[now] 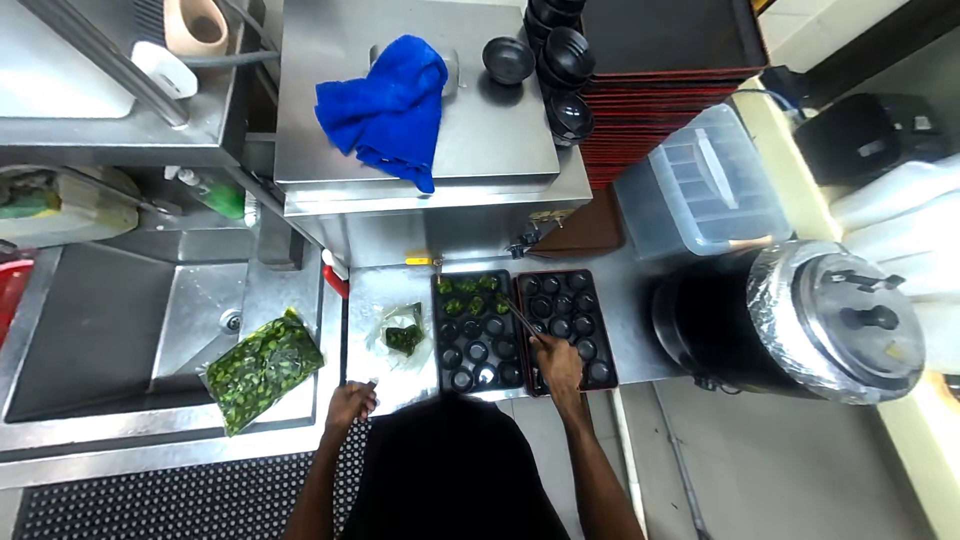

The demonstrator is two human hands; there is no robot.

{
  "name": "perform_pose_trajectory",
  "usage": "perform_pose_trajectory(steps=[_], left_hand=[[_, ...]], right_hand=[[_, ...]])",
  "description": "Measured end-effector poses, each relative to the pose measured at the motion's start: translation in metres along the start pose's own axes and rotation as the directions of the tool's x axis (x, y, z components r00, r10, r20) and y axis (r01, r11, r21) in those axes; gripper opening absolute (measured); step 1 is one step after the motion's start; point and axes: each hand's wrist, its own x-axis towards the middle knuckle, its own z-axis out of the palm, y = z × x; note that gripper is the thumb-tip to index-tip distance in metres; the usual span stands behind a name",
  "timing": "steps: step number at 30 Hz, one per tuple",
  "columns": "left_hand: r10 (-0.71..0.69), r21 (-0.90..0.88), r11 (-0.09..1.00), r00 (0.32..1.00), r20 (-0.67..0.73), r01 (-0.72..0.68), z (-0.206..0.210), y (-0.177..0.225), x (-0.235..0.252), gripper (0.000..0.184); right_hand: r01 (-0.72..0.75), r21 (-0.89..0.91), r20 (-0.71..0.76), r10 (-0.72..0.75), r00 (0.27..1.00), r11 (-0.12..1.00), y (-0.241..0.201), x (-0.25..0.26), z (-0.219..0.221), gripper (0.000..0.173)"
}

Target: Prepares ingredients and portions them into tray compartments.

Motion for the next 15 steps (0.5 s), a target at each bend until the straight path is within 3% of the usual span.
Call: perform_pose_trajectory(steps=[4, 9, 15], left_hand=[[-0.007, -0.01, 1.0, 1.0, -0.007, 0.007, 0.0, 0.0, 0.0, 0.029], [-0.007, -0.017, 1.0, 1.0, -0.005, 0.007, 0.0, -0.003, 0.002, 0.029], [-0.019, -0.022, 1.0, 1.0, 0.006, 0.02, -0.001, 0.0, 0.002, 0.027]], right_hand=[[0.037, 0.078, -0.052, -0.033, 0.998, 0.996, 0.005, -0.002, -0.004, 0.027], [0.116, 0.391, -0.088, -0.088, 0.992, 0.913, 0.026, -0.01, -0.013, 0.021], [0.041, 0.31, 0.059, -0.062, 0.996, 0.95, 0.04, -0.023, 0.002, 0.021]])
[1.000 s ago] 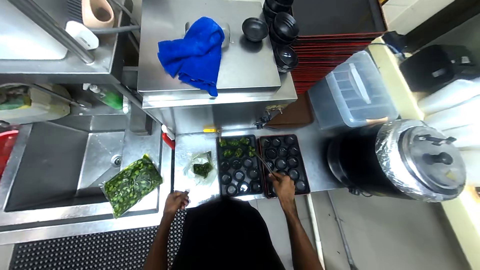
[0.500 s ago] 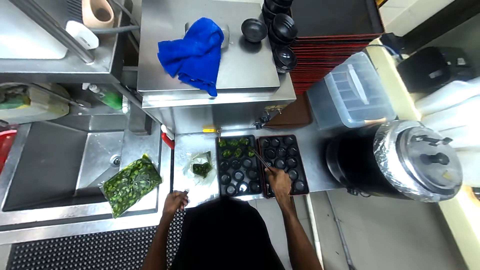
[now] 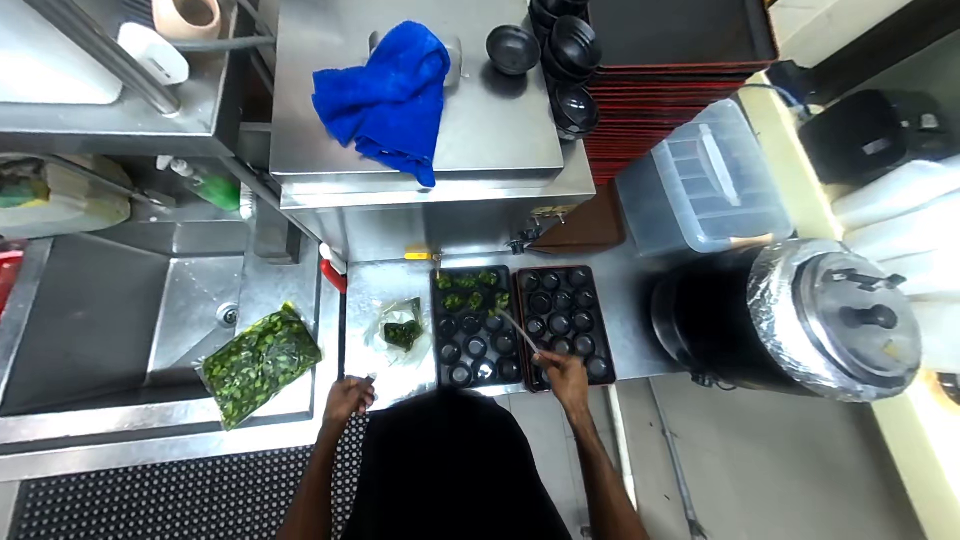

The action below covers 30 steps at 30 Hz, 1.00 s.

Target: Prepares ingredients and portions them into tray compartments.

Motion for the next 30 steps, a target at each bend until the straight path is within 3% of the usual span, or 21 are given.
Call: perform_pose_trajectory(steps=[5, 13, 18, 21, 23, 26, 30], left_hand=[[0.01, 0.008, 1.0, 1.0, 0.003, -0.01, 0.0, 0.001, -0.002, 0.027], [0.01, -0.007, 1.0, 1.0, 0.005, -0.01, 0.002, 0.003, -0.004, 0.026], [0.013, 0.005, 1.0, 1.0, 0.008, -0.013, 0.0, 0.001, -0.001, 0.027], [0.024, -0.006, 1.0, 1.0, 0.006, -0.024, 0.001, 0.001, -0.003, 0.027], [0.037, -0.008, 0.999, 0.999, 0.004, -0.037, 0.001, 0.001, -0.005, 0.024], [0.035, -0.001, 0.999, 0.999, -0.029, -0.035, 0.002, 0.001, -0.006, 0.021], [0.035, 0.009, 0.999, 0.999, -0.029, -0.034, 0.003, -0.004, -0.003, 0.02]], right_hand=[[-0.057, -0.163, -0.014, 0.055, 0.998, 0.985, 0.0, -0.001, 0.008, 0.025], [0.118, -0.048, -0.014, -0.119, 0.993, 0.992, -0.045, -0.016, -0.009, 0.026], [0.407, -0.024, 0.195, -0.395, 0.898, 0.913, -0.097, -0.038, 0.009, 0.031], [0.474, -0.315, 0.436, -0.318, 0.842, 0.822, -0.137, -0.05, 0.037, 0.036], [0.525, -0.432, 0.48, -0.306, 0.822, 0.733, -0.152, -0.051, 0.067, 0.037], [0.593, -0.468, 0.479, -0.376, 0.793, 0.655, -0.156, -0.042, 0.103, 0.039], [0.611, -0.474, 0.526, -0.353, 0.774, 0.634, -0.17, -0.037, 0.106, 0.032]])
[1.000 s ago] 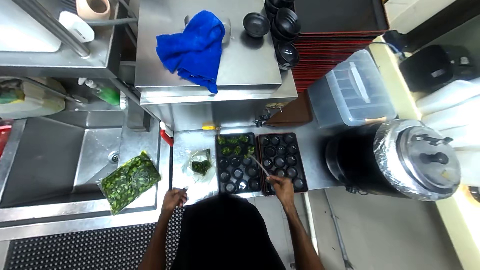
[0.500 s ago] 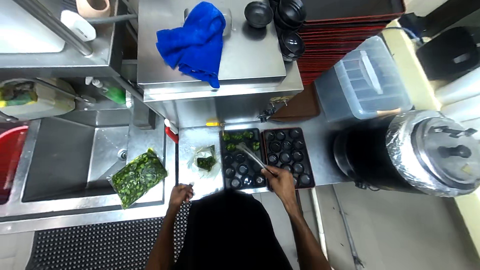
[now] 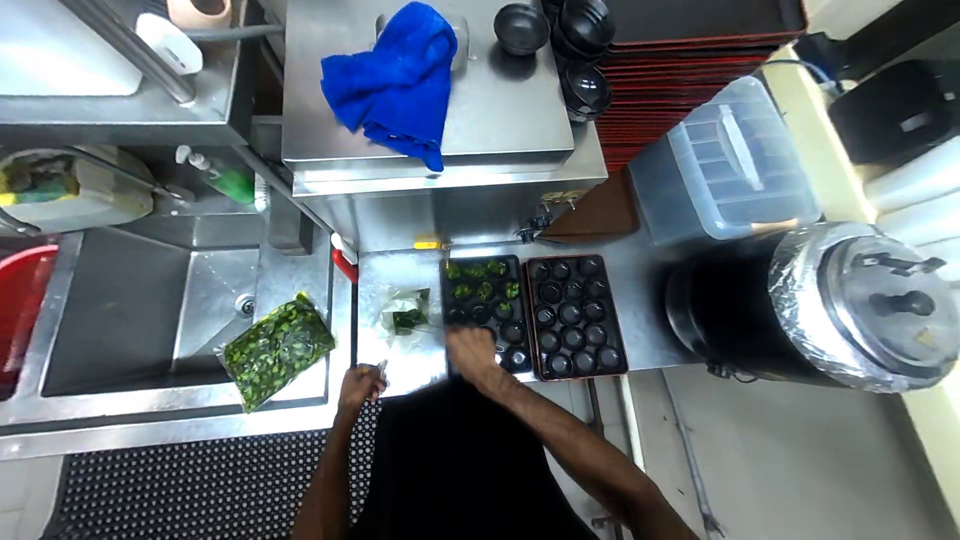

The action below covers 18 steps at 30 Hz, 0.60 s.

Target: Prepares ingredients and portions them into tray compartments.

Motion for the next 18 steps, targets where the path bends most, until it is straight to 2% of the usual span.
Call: perform_pose_trajectory(steps=[5, 7, 10, 12, 13, 15, 18], left_hand=[[-0.003, -0.021, 1.0, 1.0, 0.001, 0.003, -0.001, 0.001, -0.001, 0.022], [-0.016, -0.093, 0.996, 1.0, -0.018, 0.015, 0.003, 0.008, -0.008, 0.038], [-0.024, -0.31, 0.951, 0.992, -0.123, -0.015, 0.011, 0.036, -0.022, 0.068], [0.076, -0.343, 0.933, 0.99, -0.121, -0.114, 0.015, 0.058, -0.034, 0.078], [0.159, -0.304, 0.934, 0.981, -0.112, -0.186, 0.017, 0.067, -0.041, 0.074], [0.299, -0.142, 0.941, 0.952, -0.072, -0.306, 0.023, 0.089, -0.051, 0.048], [0.379, 0.12, 0.922, 0.921, -0.09, -0.368, 0.028, 0.111, -0.058, 0.024]], right_hand=[[-0.063, 0.036, -0.036, 0.064, 0.997, 0.997, 0.003, -0.013, -0.014, 0.034], [-0.087, 0.041, -0.046, 0.089, 0.995, 0.995, 0.006, -0.018, -0.013, 0.037], [-0.084, 0.036, -0.05, 0.085, 0.995, 0.996, 0.005, -0.015, -0.008, 0.037], [-0.069, 0.03, -0.032, 0.07, 0.997, 0.997, -0.002, -0.011, -0.003, 0.036], [-0.062, 0.03, -0.017, 0.062, 0.998, 0.998, -0.007, -0.008, -0.002, 0.035], [-0.049, 0.023, 0.005, 0.049, 0.999, 0.999, -0.014, -0.002, 0.0, 0.032], [-0.048, 0.027, 0.027, 0.048, 0.999, 0.998, -0.017, 0.006, -0.004, 0.029]])
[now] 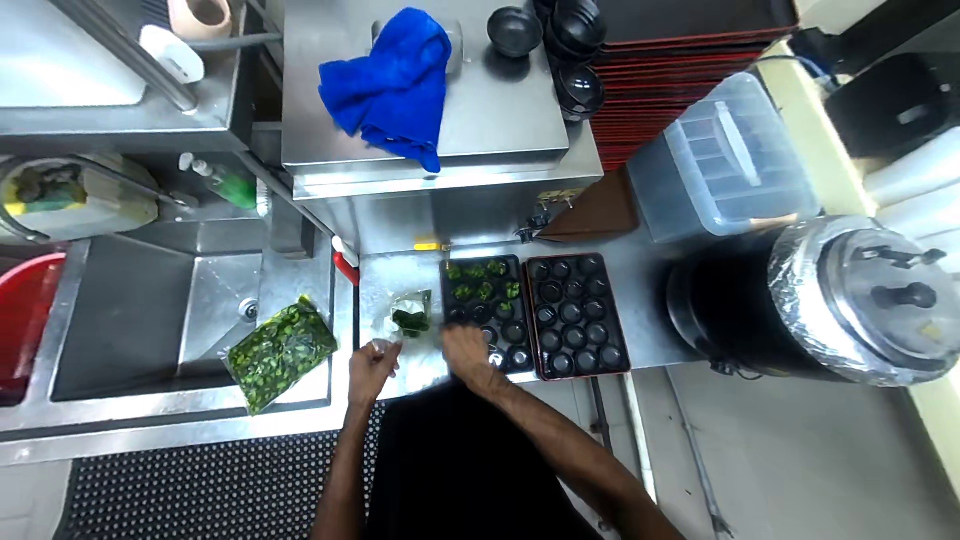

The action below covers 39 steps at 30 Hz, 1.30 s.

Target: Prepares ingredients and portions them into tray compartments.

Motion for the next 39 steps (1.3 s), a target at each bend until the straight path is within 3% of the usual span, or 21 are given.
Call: perform_pose_trajectory(steps=[5, 11, 14, 17, 21, 24, 26, 34, 39], left_hand=[[0.018, -0.093, 0.995, 0.997, -0.073, -0.025, -0.005, 0.002, -0.002, 0.013], [0.028, -0.215, 0.976, 1.0, -0.006, -0.029, -0.015, -0.007, -0.002, 0.035], [-0.083, -0.263, 0.962, 0.995, -0.05, 0.067, -0.025, -0.017, 0.004, 0.061], [-0.275, -0.366, 0.901, 0.959, -0.067, 0.233, -0.029, -0.035, 0.014, 0.067], [-0.409, -0.257, 0.869, 0.906, 0.109, 0.423, -0.028, -0.084, 0.02, 0.081], [-0.43, -0.087, 0.885, 0.875, 0.222, 0.457, -0.018, -0.11, 0.012, 0.055], [-0.378, -0.076, 0.913, 0.901, 0.214, 0.401, -0.014, -0.12, 0.008, 0.034], [-0.456, -0.121, 0.861, 0.855, 0.247, 0.494, -0.018, -0.119, 0.017, 0.045], [-0.462, -0.142, 0.852, 0.852, 0.247, 0.504, -0.017, -0.124, 0.016, 0.046]], right_hand=[[-0.06, 0.041, 0.005, 0.06, 0.998, 0.997, 0.019, -0.004, -0.01, 0.03], [-0.052, 0.294, -0.064, 0.074, 0.995, 0.954, 0.053, -0.036, -0.014, 0.032], [-0.02, 0.441, -0.106, 0.074, 0.992, 0.897, 0.074, -0.051, -0.008, 0.029], [0.007, 0.544, -0.151, 0.09, 0.984, 0.839, 0.1, -0.066, -0.002, 0.027], [-0.023, 0.651, -0.191, 0.193, 0.962, 0.758, 0.138, -0.089, 0.003, 0.024], [-0.163, 0.638, -0.187, 0.356, 0.915, 0.753, 0.167, -0.1, 0.008, 0.023], [-0.25, 0.613, -0.18, 0.441, 0.879, 0.749, 0.184, -0.101, 0.014, 0.022], [-0.423, 0.554, -0.092, 0.558, 0.825, 0.717, 0.207, -0.079, 0.038, 0.025], [-0.435, 0.448, -0.121, 0.535, 0.836, 0.781, 0.2, -0.087, 0.026, 0.028]])
